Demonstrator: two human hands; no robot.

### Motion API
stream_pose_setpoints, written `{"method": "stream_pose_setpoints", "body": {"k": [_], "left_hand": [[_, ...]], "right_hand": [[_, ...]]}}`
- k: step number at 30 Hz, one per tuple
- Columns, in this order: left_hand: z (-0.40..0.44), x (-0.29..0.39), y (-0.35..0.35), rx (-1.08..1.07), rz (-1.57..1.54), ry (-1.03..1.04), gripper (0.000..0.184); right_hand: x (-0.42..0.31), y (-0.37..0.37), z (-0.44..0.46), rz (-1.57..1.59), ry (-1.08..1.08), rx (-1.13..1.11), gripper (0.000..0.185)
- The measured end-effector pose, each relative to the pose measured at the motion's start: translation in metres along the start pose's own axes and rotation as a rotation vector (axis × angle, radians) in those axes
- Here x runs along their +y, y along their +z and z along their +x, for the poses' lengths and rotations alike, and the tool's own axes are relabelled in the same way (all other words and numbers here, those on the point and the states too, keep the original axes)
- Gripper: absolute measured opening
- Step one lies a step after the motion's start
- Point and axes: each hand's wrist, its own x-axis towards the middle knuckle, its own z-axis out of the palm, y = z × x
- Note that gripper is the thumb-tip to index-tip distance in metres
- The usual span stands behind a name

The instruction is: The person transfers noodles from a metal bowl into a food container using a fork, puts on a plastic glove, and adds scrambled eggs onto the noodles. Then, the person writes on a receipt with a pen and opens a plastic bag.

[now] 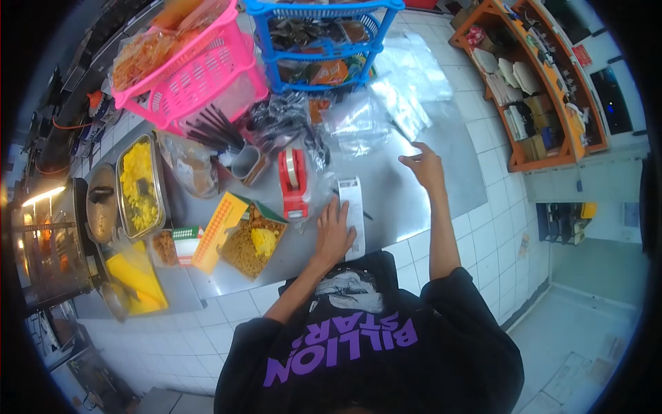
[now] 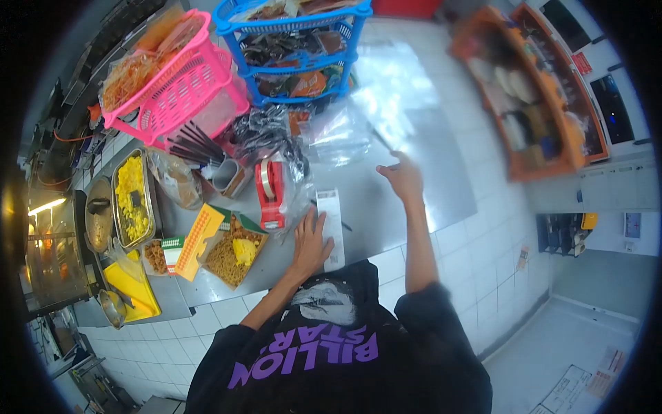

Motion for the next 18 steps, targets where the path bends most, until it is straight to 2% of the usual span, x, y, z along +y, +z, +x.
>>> {"method": "stream_pose_setpoints", "body": {"k": [2,3,5,6,8,9,11,13,15,16,17,18], "left_hand": [[0.001,0.009,-0.001,0.009,0.007,-0.046,0.059],[0.001,0.009,0.004,0.023,0.014,-0.051,0.059],[0.005,0.008,0.016,0.002,0.133,-0.064,0.056],[0.012,0.013,0.015,0.017,0.137,-0.114,0.052],[0.028,0.017,0.022,0.076,0.148,-0.203,0.051],[0.038,0.02,0.023,0.125,0.155,-0.265,0.051],[0.056,0.027,0.028,0.192,0.209,-0.294,0.049],[0.069,0.03,0.032,0.297,0.148,-0.38,0.047],[0.072,0.04,0.034,0.355,0.157,-0.415,0.046],[0.074,0.048,0.036,0.405,0.149,-0.447,0.045],[0.077,0.056,0.039,0.418,0.154,-0.451,0.045],[0.081,0.07,0.037,0.428,0.154,-0.505,0.045]], "right_hand": [[0.004,-0.026,0.031,-0.35,-0.114,0.204,0.031],[0.016,-0.036,0.057,-0.345,-0.129,0.202,0.031],[0.046,-0.05,0.126,-0.398,-0.531,0.498,0.032],[0.046,-0.057,0.153,-0.389,-0.547,0.484,0.032],[0.041,-0.065,0.205,-0.254,-0.523,0.192,0.025],[0.049,-0.06,0.234,-0.238,-0.536,0.18,0.025],[0.08,-0.032,0.285,-0.373,-0.65,0.033,0.022],[0.085,-0.014,0.304,-0.402,-0.613,0.017,0.027],[0.086,-0.002,0.315,-0.669,-0.619,0.174,0.03],[0.081,-0.002,0.313,-0.665,-0.766,0.358,0.034],[0.074,-0.005,0.317,-0.658,-0.779,0.36,0.034],[0.056,-0.013,0.315,-0.715,-0.761,0.246,0.032]]}}
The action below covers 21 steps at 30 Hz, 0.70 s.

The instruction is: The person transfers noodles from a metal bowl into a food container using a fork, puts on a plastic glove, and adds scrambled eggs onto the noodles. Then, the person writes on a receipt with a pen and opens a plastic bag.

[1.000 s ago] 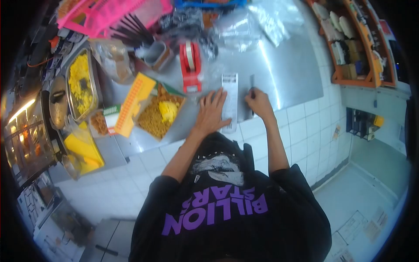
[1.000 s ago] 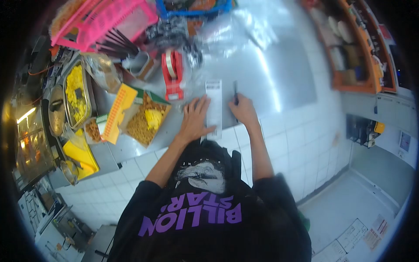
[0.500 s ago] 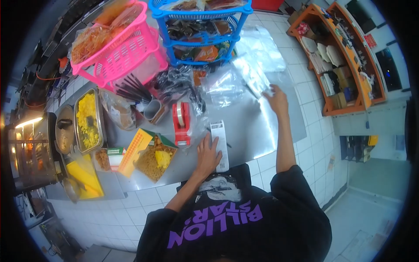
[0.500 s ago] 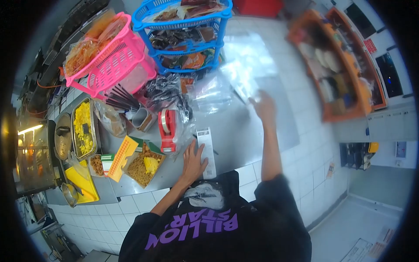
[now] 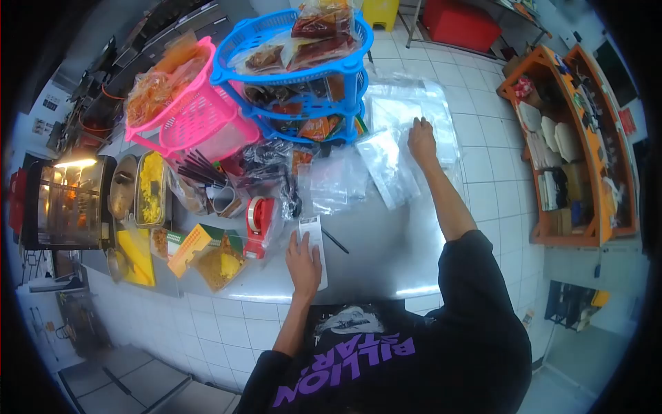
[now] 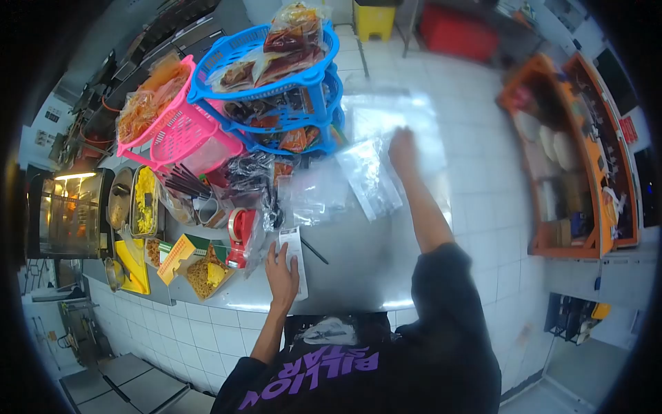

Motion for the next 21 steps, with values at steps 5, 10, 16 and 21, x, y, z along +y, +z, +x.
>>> {"method": "stream_pose_setpoints", "body": {"k": [5,10,16,21], "left_hand": [[-0.003,0.069,0.0,-0.137,0.042,-0.177,0.05],[0.039,0.126,0.022,-0.246,-0.279,0.056,0.044],[0.159,0.199,0.113,-0.343,-0.342,0.551,0.04],[0.229,0.224,0.197,-0.349,-0.145,0.571,0.055]], "right_hand": [[0.01,-0.004,0.025,-0.042,0.089,-0.219,0.025],[0.033,-0.011,0.043,0.085,0.107,-0.061,0.026],[0.043,0.002,0.047,0.123,0.084,0.026,0.025],[0.052,-0.01,0.06,0.251,0.034,0.034,0.014]]}}
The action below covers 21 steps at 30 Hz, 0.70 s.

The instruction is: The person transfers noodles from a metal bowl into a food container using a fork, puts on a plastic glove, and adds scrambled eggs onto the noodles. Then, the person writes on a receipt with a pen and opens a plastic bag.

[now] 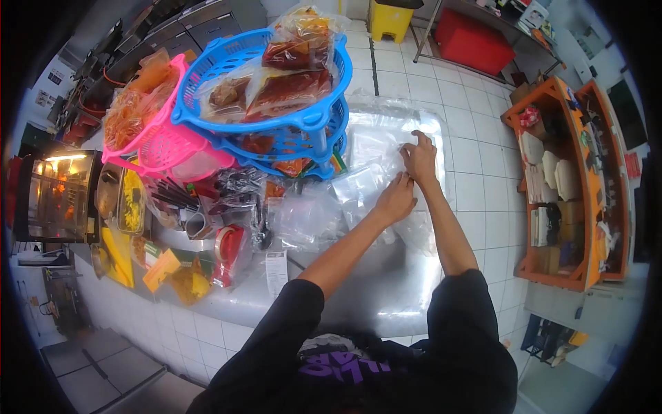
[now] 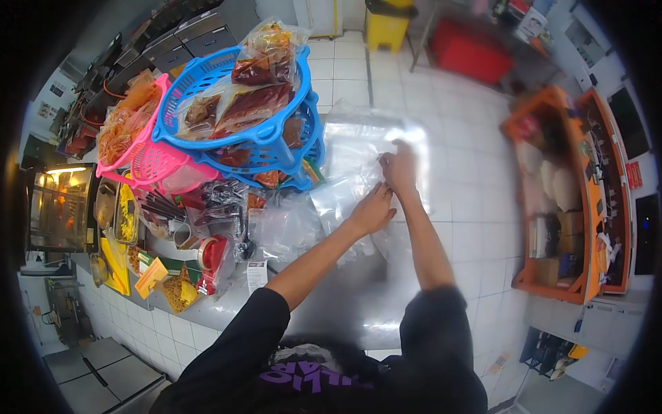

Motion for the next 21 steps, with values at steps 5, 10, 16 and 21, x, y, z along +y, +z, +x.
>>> {"method": "stream_pose_setpoints", "body": {"k": [5,10,16,21], "left_hand": [[0.012,-0.016,0.003,0.085,0.127,-0.11,0.067],[0.024,0.006,-0.033,-0.314,0.012,-0.417,0.042],[0.011,-0.012,-0.012,0.149,-0.286,-0.398,0.051],[-0.005,-0.013,-0.027,0.074,-0.446,-0.372,0.061]], "right_hand": [[-0.014,-0.064,-0.011,0.214,-0.136,-0.145,0.012],[-0.052,-0.13,-0.021,0.46,-0.076,-0.315,0.015],[-0.103,-0.204,-0.05,0.731,-0.021,-0.343,0.019],[-0.117,-0.29,-0.107,0.976,0.063,0.23,0.032]]}}
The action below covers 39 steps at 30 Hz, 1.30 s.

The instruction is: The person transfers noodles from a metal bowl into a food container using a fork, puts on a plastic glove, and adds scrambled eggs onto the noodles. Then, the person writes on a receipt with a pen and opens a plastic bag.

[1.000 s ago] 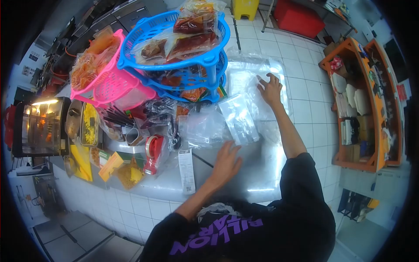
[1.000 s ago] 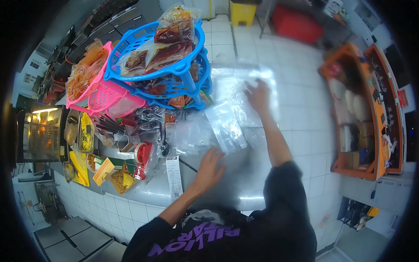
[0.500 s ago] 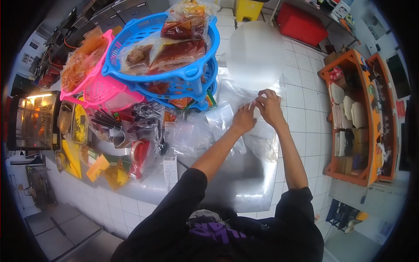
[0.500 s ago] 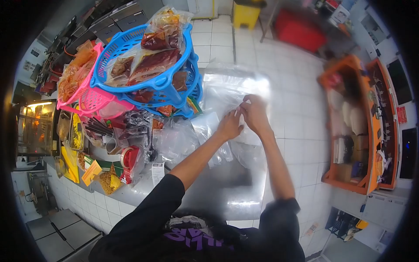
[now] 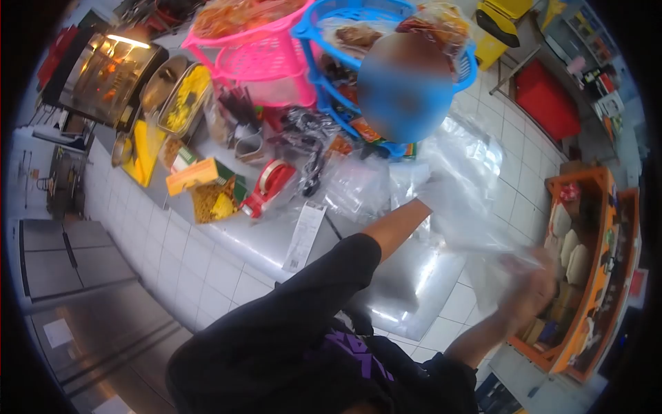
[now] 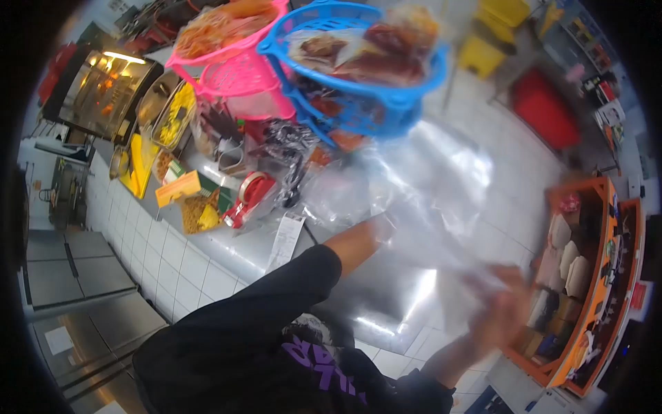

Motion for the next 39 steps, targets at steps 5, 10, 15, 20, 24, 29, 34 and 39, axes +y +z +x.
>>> {"method": "stream_pose_setpoints", "body": {"k": [5,10,15,20,24,29,34,39], "left_hand": [[-0.058,0.021,-0.03,-0.366,-0.716,0.029,0.071],[-0.19,0.007,-0.078,-1.142,-1.836,0.275,0.082],[-0.342,-0.041,-0.149,-0.426,-1.971,-0.073,0.097],[-0.416,-0.03,-0.257,-0.031,-1.555,0.042,0.093],[-0.482,-0.007,-0.316,0.552,-0.873,-0.164,0.074],[-0.514,0.048,-0.299,0.799,0.259,-0.321,0.057],[-0.505,0.043,-0.251,0.744,-0.143,-0.382,0.053],[-0.538,0.018,-0.271,0.779,-0.169,-0.384,0.036]], "right_hand": [[-0.028,-0.053,-0.013,-0.205,0.196,0.303,0.051],[0.012,-0.018,-0.075,-0.496,0.487,0.345,0.051],[0.001,0.074,-0.14,0.054,0.71,-0.266,0.047],[-0.017,0.151,-0.144,0.095,0.726,-0.397,0.036],[-0.043,0.194,-0.124,0.295,0.754,-0.512,0.032],[-0.073,0.254,-0.15,0.536,0.723,-0.825,0.016],[-0.105,0.306,-0.206,0.472,0.425,-1.164,0.025],[-0.089,0.303,-0.208,0.65,0.641,-1.403,0.03]]}}
